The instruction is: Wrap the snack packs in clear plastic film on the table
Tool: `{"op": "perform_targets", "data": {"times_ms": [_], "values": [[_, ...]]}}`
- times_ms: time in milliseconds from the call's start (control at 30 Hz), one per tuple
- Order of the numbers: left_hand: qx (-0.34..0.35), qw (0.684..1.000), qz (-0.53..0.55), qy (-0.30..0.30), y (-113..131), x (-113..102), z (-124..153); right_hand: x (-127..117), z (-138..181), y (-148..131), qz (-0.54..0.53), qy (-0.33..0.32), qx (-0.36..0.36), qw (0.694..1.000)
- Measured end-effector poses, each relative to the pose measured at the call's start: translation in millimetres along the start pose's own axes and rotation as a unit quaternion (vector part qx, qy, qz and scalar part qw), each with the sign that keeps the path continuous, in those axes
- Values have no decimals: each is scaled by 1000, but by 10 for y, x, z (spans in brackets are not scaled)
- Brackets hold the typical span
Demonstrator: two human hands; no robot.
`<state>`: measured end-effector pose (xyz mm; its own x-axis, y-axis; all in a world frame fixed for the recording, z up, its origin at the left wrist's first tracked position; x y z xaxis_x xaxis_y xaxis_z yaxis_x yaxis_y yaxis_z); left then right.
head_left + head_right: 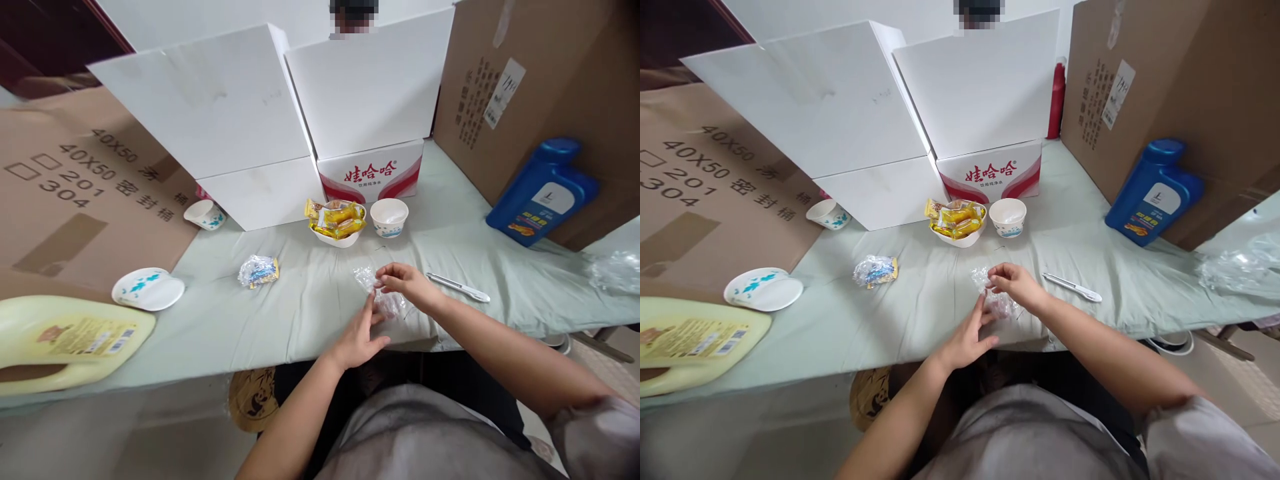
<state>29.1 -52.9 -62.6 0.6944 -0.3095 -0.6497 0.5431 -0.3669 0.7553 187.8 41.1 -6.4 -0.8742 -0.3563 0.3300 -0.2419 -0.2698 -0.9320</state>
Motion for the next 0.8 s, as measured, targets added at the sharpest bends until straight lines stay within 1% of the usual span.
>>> {"op": "perform_targets", "data": {"times_ms": [100, 200, 333, 400, 467, 533, 600, 700, 800], "values": [[-29, 999, 44, -4, 3, -26, -15, 40, -292, 107, -16, 25, 44, 999], [-29, 999, 30, -1, 18, -57, -45, 61, -465, 196, -15, 35, 67, 997], [-25, 998, -44, 46, 19, -114, -96, 94, -557, 239, -11, 33, 63, 997], [-26, 996, -52, 61, 16, -138, -115, 118, -579, 241, -16, 25, 57, 998], [-32, 996, -45, 64, 7, -148, -127, 152, -604, 243, -26, 0, 50, 998], [-44, 996, -27, 67, -13, -144, -132, 194, -638, 258, -32, -33, 45, 998], [-60, 995, 3, 75, -47, -130, -135, 238, -683, 295, -19, -53, 43, 998], [-95, 989, 66, 93, -121, -104, -142, 295, -751, 390, 9, -55, 50, 997], [-108, 982, 123, 93, -171, -86, -152, 324, -795, 467, 12, -66, 67, 996]]}}
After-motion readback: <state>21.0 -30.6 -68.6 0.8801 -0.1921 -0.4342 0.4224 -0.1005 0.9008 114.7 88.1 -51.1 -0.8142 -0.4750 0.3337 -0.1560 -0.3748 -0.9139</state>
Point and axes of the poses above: each hand's wrist, its own z-axis away from the middle knuckle, its own x-axis out of the palm, y = z × x, the point moved 2 cm from there along -z, towards the middle knuckle, and after that the axes turned 13 degrees about -z, right-handed, at the moved point
